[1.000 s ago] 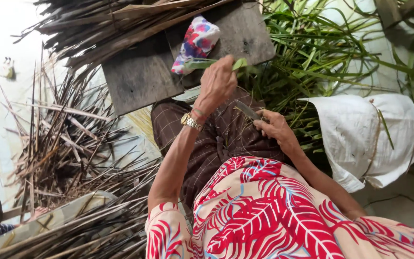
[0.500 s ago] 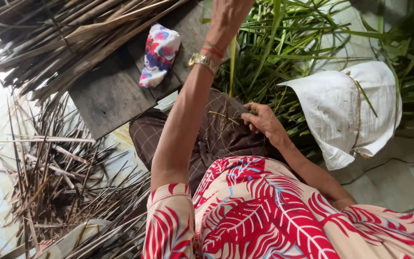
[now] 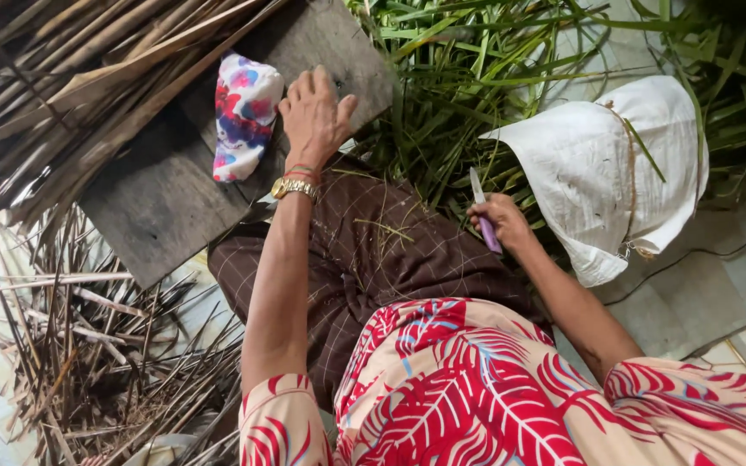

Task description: Stripping the leafy part off palm fronds using a knife to extract the midribs

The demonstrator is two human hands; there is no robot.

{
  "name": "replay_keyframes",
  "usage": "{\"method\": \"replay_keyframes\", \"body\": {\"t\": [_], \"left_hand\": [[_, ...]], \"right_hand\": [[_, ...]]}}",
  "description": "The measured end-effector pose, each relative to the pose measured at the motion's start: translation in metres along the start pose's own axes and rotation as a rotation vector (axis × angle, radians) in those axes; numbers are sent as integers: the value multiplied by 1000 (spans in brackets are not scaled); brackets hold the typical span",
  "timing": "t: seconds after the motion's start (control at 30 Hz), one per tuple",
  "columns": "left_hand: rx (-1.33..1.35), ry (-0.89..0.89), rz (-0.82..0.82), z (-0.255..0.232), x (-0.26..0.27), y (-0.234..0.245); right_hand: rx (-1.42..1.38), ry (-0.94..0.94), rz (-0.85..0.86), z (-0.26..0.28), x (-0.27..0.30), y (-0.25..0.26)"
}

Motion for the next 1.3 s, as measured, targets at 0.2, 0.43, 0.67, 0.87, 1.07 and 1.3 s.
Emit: {"method": "replay_keyframes", "body": {"t": [0.2,0.43,0.67,0.87,1.07,1.3], "left_hand": [[-109,66,-77,13,-7,-32],[-155,190,-81,15,-26,-43],[-205,283,-71,13,-29,-39],[-178,251,-189,14,-30,-36],[-158,243,-208,12,-29,-31],[-131,241,-190,9,-29,-26]], "right_hand": [[-65,-86,-107,-8,-69,22],[-23,-60,-80,-10,-129,27],[190,-94,-273,-19,-191,67],[440,-203,-401,-68,-264,105],[123,-11,-215,-40,-258,23],[29,-87,-198,-32,-315,-48]]}}
Point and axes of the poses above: each hand's wrist, its own x-axis away from the middle knuckle, its own y-axis out of the back of the hand, z = x × y, the point moved 9 cm from there along -x, towards the middle knuckle, and after that the axes turned 9 degrees about z, right-handed, at the moved point
